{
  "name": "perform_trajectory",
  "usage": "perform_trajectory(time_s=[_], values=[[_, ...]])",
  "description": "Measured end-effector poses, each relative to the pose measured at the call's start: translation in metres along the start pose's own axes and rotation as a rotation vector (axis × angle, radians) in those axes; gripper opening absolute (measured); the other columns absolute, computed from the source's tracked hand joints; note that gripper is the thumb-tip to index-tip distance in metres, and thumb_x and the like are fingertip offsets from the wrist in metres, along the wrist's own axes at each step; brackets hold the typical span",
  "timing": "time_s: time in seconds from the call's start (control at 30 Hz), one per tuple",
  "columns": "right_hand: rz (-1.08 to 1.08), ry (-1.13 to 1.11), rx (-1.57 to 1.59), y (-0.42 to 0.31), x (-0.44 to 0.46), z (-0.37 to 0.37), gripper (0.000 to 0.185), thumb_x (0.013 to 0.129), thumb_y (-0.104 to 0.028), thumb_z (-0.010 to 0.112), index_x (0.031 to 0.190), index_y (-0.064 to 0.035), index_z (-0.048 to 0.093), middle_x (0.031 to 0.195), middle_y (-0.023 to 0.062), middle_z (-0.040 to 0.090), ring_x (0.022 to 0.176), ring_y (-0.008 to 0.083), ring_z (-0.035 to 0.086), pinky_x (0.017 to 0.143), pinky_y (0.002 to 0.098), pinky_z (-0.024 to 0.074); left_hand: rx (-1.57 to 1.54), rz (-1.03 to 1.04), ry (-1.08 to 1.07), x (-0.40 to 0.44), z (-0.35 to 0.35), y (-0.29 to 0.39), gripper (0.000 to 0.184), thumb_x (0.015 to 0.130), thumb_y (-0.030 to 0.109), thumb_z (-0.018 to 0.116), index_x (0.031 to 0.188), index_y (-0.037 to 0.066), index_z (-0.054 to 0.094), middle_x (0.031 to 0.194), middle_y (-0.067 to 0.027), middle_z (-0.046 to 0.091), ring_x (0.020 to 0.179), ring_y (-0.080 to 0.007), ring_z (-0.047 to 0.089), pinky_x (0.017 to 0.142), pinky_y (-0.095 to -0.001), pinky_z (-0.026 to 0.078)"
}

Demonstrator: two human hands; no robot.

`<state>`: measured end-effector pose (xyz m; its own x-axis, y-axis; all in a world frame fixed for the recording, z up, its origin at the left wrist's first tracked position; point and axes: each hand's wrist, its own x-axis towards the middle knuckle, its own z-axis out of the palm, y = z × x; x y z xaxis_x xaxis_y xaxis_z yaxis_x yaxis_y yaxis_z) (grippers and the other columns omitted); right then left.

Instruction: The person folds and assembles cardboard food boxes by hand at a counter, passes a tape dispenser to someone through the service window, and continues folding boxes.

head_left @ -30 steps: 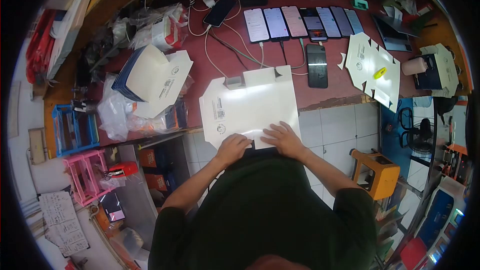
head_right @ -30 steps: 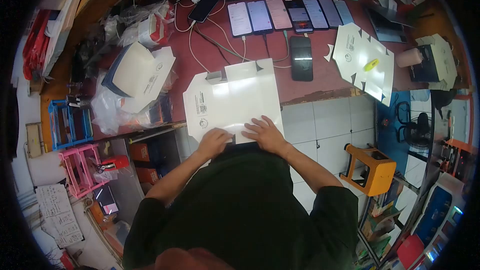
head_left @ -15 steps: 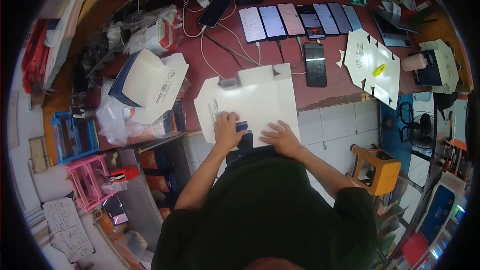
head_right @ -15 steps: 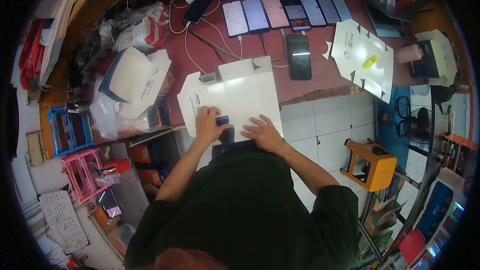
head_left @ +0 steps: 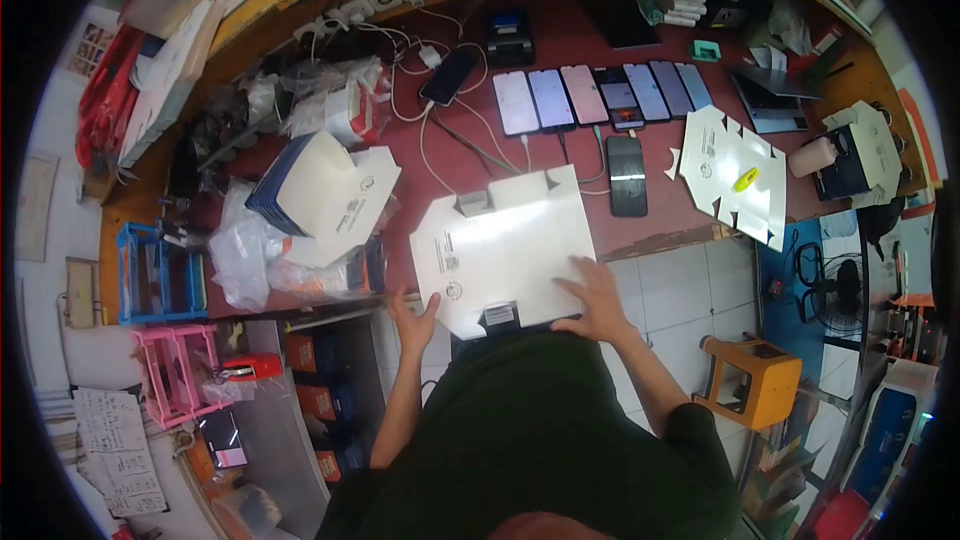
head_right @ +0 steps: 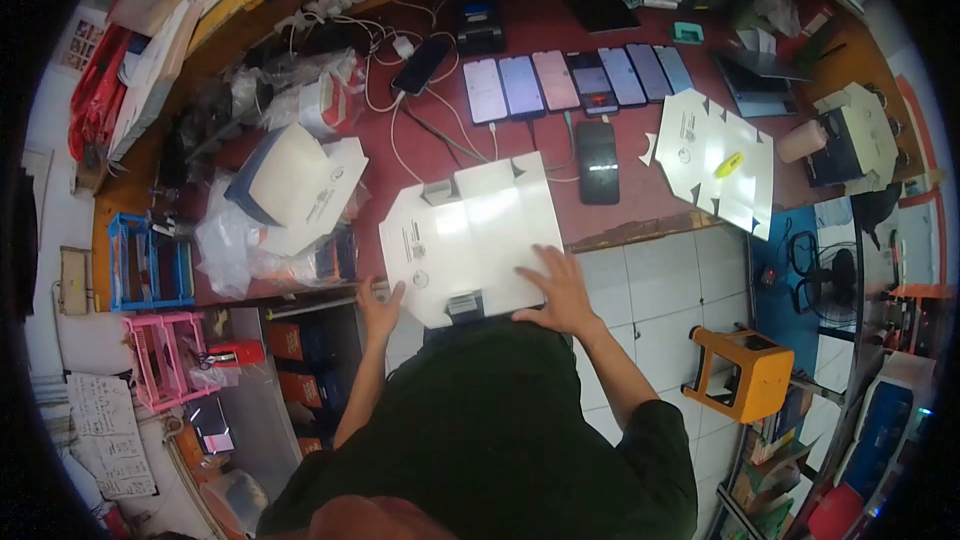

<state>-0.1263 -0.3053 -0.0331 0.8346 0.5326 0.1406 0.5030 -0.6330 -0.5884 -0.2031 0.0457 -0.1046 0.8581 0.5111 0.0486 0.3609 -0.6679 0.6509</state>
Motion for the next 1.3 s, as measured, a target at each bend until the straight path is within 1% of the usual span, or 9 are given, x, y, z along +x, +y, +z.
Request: perform_trajectory(time_s=[0.07,0.2,0.3,0.57,0.67,0.7,0.93,1.13,1.3], values=[[0.259,0.184,0.006,0.013,-0.012,0.004,0.063,0.073,-0.026,0.075,0.128,-0.0091,0.052,0.126,0.0224,0.050,0.123,0.0325,0.042,0.103,0.0460,0.0323,-0.483,-0.260,-0.048,0.005,0.003,-0.010,0.075,0.069,0.019,0.083,0.128,-0.003,0.042,0.125,-0.0224,0.044,0.111,-0.0330,0.051,0.084,-0.0417,0.049],[0.714,0.232,0.446,0.043,-0.001,0.024,0.049,0.080,-0.012,0.067,0.123,0.0048,0.050,0.104,0.0212,0.062,0.088,0.0309,0.063,0.080,0.0330,0.0479,-0.501,-0.371,-0.119,0.016,0.002,0.009,0.063,0.071,0.010,0.079,0.123,-0.004,0.046,0.115,-0.0169,0.055,0.096,-0.0263,0.060,0.076,-0.0362,0.052],[0.422,0.295,0.518,0.064,0.011,0.044,0.037,0.083,-0.007,0.062,0.117,0.0049,0.054,0.096,0.0197,0.065,0.080,0.0286,0.065,0.075,0.0335,0.0492,-0.496,-0.139,-0.253,0.025,-0.020,0.060,0.048,0.073,0.005,0.073,0.115,-0.005,0.051,0.103,-0.0165,0.063,0.091,-0.0267,0.064,0.079,-0.0356,0.051],[0.336,0.232,0.553,0.010,0.055,-0.008,0.030,0.087,-0.007,0.057,0.115,0.0025,0.058,0.092,0.0142,0.066,0.081,0.0208,0.062,0.072,0.0328,0.0484,-0.204,0.236,-0.304,0.028,-0.061,0.169,0.037,0.077,0.003,0.060,0.112,-0.004,0.052,0.098,-0.0237,0.065,0.093,-0.0387,0.064,0.082,-0.0432,0.049],[0.412,0.230,0.608,0.072,0.044,0.029,0.034,0.087,-0.007,0.058,0.120,0.0009,0.056,0.090,0.0126,0.065,0.078,0.0184,0.061,0.070,0.0313,0.0494,-0.233,0.101,-0.132,0.060,-0.078,0.134,0.062,0.073,-0.001,0.063,0.131,-0.003,0.039,0.120,-0.0251,0.055,0.109,-0.0382,0.056,0.093,-0.0427,0.044],[0.502,0.198,0.600,0.089,0.041,0.039,0.037,0.087,-0.007,0.059,0.123,0.0001,0.054,0.090,0.0119,0.064,0.077,0.0170,0.061,0.069,0.0303,0.0499,0.210,0.097,-0.078,0.062,-0.087,0.140,0.077,0.072,0.005,0.069,0.139,0.000,0.032,0.133,-0.0243,0.044,0.125,-0.0382,0.042,0.101,-0.0449,0.037],[0.352,-0.115,0.530,0.046,0.028,0.013,0.065,0.073,-0.020,0.077,0.132,-0.0077,0.050,0.109,0.0163,0.055,0.086,0.0242,0.058,0.078,0.0335,0.0492,0.347,0.721,-0.570,0.032,0.008,0.153,0.087,0.062,0.030,0.083,0.137,0.014,0.043,0.140,-0.0209,0.038,0.132,-0.0376,0.033,0.108,-0.0479,0.028],[0.259,-0.256,0.390,0.027,0.029,-0.005,0.069,0.071,-0.025,0.081,0.131,-0.0119,0.051,0.114,0.0154,0.053,0.093,0.0269,0.056,0.081,0.0343,0.0488,0.318,0.838,-1.015,0.083,0.048,0.132,0.052,0.077,0.034,0.073,0.121,0.010,0.060,0.134,-0.0164,0.049,0.123,-0.0331,0.047,0.102,-0.0406,0.038],[0.278,-0.276,0.345,0.030,0.027,-0.010,0.059,0.071,-0.026,0.081,0.123,-0.0103,0.058,0.110,0.0131,0.056,0.096,0.0259,0.058,0.082,0.0337,0.0492,0.104,0.720,-1.198,0.114,0.050,0.139,0.028,0.085,0.030,0.064,0.099,0.008,0.070,0.098,-0.0150,0.068,0.094,-0.0326,0.063,0.083,-0.0384,0.049]])
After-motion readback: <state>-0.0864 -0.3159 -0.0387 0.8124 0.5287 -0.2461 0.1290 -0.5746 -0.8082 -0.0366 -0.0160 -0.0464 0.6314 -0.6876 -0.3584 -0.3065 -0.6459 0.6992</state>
